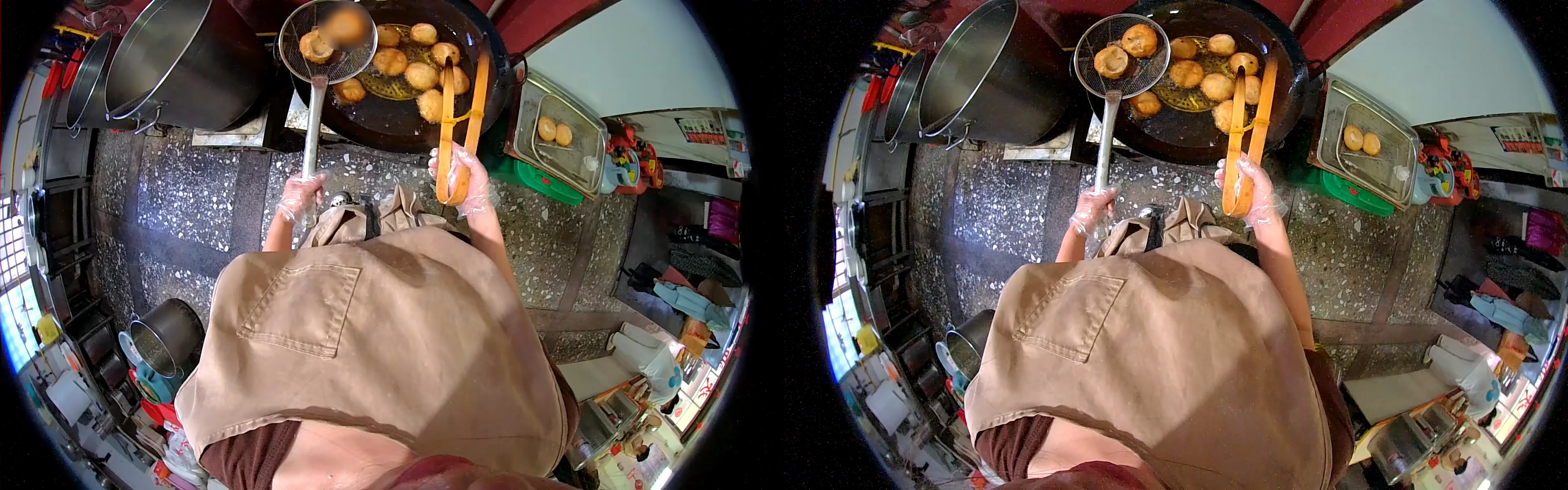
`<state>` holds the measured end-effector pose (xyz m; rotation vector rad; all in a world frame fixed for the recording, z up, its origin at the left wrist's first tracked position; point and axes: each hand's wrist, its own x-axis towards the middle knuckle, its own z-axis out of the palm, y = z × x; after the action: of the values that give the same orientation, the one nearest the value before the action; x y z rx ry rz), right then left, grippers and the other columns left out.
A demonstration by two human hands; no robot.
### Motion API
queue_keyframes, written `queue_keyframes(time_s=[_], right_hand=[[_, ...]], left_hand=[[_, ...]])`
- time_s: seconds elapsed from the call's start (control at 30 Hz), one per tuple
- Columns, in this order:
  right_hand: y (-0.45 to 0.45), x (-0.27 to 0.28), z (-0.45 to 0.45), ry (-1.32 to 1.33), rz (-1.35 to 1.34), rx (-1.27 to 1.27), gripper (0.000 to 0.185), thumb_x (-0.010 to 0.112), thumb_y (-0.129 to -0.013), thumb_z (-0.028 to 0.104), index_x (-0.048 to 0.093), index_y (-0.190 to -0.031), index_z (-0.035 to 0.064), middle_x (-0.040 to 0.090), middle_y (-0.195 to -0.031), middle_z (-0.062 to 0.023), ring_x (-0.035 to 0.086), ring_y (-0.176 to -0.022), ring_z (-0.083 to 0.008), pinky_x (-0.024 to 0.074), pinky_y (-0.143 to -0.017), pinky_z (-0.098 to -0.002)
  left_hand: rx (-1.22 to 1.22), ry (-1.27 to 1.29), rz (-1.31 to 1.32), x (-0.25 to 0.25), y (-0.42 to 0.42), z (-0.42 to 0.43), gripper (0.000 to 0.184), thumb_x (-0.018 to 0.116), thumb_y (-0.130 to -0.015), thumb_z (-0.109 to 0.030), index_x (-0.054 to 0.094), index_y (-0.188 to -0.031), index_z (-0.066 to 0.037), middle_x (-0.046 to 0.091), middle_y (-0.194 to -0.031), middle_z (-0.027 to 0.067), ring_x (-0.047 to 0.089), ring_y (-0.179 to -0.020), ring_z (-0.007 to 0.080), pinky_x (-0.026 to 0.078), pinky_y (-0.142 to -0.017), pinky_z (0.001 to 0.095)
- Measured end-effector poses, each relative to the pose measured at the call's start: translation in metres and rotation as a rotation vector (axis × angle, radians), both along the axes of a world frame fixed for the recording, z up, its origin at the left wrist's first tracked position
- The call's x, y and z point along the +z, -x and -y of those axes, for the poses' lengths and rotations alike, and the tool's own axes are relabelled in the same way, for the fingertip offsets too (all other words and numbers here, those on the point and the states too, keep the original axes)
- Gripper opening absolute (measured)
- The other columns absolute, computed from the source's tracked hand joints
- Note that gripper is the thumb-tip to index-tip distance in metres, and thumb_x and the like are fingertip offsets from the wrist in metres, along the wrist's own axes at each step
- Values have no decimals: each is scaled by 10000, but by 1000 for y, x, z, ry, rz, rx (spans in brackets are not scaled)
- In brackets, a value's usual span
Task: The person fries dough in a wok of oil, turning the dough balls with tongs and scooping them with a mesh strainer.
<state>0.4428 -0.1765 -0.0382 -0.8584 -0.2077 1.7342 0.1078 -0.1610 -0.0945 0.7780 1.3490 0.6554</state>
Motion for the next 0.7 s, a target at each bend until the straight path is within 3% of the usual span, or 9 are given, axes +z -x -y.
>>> queue_keyframes(time_s=[0.7], right_hand=[[1,4,-2,-14,26,-8,316,571,-828,236,524,-1062,29,606,-912,-116,613,-798,-220,519,-726,-338]], left_hand=[[22,4,26,7,-2,1,185,658,-805,-156,539,-752,-26,518,-566,16,474,-449,95,390,-424,232]])
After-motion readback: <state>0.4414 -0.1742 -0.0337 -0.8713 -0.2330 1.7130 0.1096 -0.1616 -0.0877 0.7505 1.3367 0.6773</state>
